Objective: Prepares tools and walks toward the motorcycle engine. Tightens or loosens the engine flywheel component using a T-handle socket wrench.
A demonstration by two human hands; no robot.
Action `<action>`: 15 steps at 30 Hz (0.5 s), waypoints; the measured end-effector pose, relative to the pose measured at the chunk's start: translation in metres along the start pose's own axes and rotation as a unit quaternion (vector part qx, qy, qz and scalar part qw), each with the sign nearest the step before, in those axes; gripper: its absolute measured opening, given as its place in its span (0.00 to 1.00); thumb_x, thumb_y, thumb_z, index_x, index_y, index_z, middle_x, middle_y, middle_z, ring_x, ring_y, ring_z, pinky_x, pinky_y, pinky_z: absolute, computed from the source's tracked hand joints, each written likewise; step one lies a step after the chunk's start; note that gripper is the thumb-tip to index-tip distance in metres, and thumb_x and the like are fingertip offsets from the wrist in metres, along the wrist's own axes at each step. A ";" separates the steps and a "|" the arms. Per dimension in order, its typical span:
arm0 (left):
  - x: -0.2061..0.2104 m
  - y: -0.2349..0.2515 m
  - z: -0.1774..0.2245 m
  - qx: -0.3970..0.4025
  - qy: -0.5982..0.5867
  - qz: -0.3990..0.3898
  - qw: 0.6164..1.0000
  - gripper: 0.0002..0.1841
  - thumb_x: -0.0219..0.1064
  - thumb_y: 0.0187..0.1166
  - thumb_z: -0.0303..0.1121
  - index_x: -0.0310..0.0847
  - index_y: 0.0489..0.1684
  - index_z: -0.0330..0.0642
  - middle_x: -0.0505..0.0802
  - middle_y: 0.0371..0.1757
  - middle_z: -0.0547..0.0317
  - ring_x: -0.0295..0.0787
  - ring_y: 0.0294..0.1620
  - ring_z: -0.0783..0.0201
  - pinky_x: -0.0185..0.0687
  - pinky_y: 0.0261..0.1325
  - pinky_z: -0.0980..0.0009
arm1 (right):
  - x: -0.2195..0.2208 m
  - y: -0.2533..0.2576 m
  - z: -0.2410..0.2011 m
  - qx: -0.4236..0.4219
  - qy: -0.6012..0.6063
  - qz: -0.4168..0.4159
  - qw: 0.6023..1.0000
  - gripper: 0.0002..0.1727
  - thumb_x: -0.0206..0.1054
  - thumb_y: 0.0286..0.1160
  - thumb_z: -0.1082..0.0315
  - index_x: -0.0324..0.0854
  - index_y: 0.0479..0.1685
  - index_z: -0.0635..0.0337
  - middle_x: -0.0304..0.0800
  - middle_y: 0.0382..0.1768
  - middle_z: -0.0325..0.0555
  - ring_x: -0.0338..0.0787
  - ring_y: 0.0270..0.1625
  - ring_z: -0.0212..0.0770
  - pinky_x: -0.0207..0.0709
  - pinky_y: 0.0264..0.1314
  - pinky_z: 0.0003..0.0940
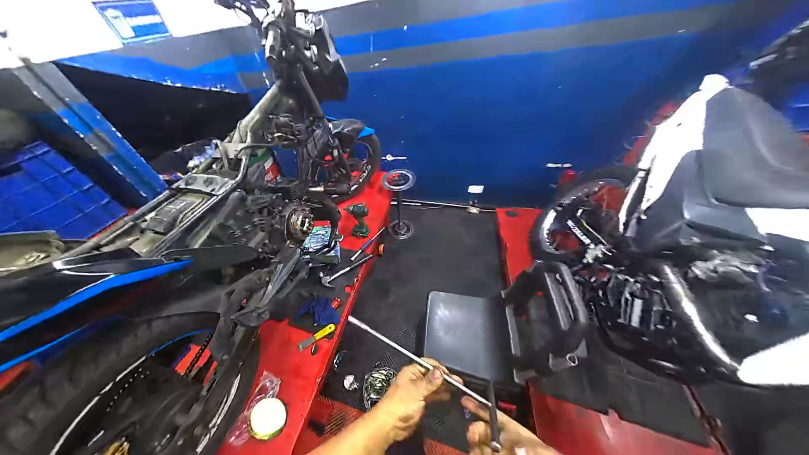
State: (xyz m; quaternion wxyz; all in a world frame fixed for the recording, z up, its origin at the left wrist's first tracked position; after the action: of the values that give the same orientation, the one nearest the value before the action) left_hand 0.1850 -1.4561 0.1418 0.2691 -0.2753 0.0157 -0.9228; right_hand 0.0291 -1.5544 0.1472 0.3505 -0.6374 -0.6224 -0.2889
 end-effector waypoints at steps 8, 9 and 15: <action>-0.062 0.098 0.069 0.057 0.017 0.085 0.995 0.17 0.53 0.93 0.33 0.76 0.68 0.28 0.94 0.59 0.41 0.93 0.59 0.49 0.88 0.65 0.51 | -0.042 0.132 -0.060 0.001 -0.108 0.202 0.973 0.14 0.52 0.91 0.70 0.78 0.64 0.66 0.94 0.34 0.55 0.96 0.35 0.52 0.93 0.44 0.54; -0.079 0.110 0.082 0.055 0.011 0.126 0.990 0.19 0.50 0.94 0.34 0.74 0.70 0.28 0.94 0.57 0.41 0.94 0.57 0.49 0.90 0.63 0.52 | -0.045 0.151 -0.067 -0.004 -0.145 0.193 0.970 0.14 0.54 0.90 0.73 0.77 0.65 0.68 0.95 0.38 0.58 0.97 0.40 0.54 0.93 0.49 0.55; -0.222 0.185 0.158 0.063 0.002 0.327 0.943 0.19 0.49 0.96 0.38 0.73 0.72 0.33 0.96 0.49 0.44 0.96 0.45 0.52 0.92 0.52 0.56 | -0.066 0.295 -0.086 -0.021 -0.432 0.150 0.889 0.15 0.67 0.83 0.71 0.86 0.62 0.67 0.97 0.49 0.52 0.97 0.53 0.48 0.91 0.62 0.48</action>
State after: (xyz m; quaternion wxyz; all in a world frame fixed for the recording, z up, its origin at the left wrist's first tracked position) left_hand 0.5131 -1.4829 0.1323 0.5730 -0.2360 0.0472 -0.7834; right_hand 0.3253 -1.6571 0.1192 0.0727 -0.7922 -0.6031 0.0574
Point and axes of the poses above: each hand's wrist, its own y-axis towards the middle knuckle, its own x-axis out of the palm, z = x × y, the point moved 6 cm from there along y, towards the middle knuckle
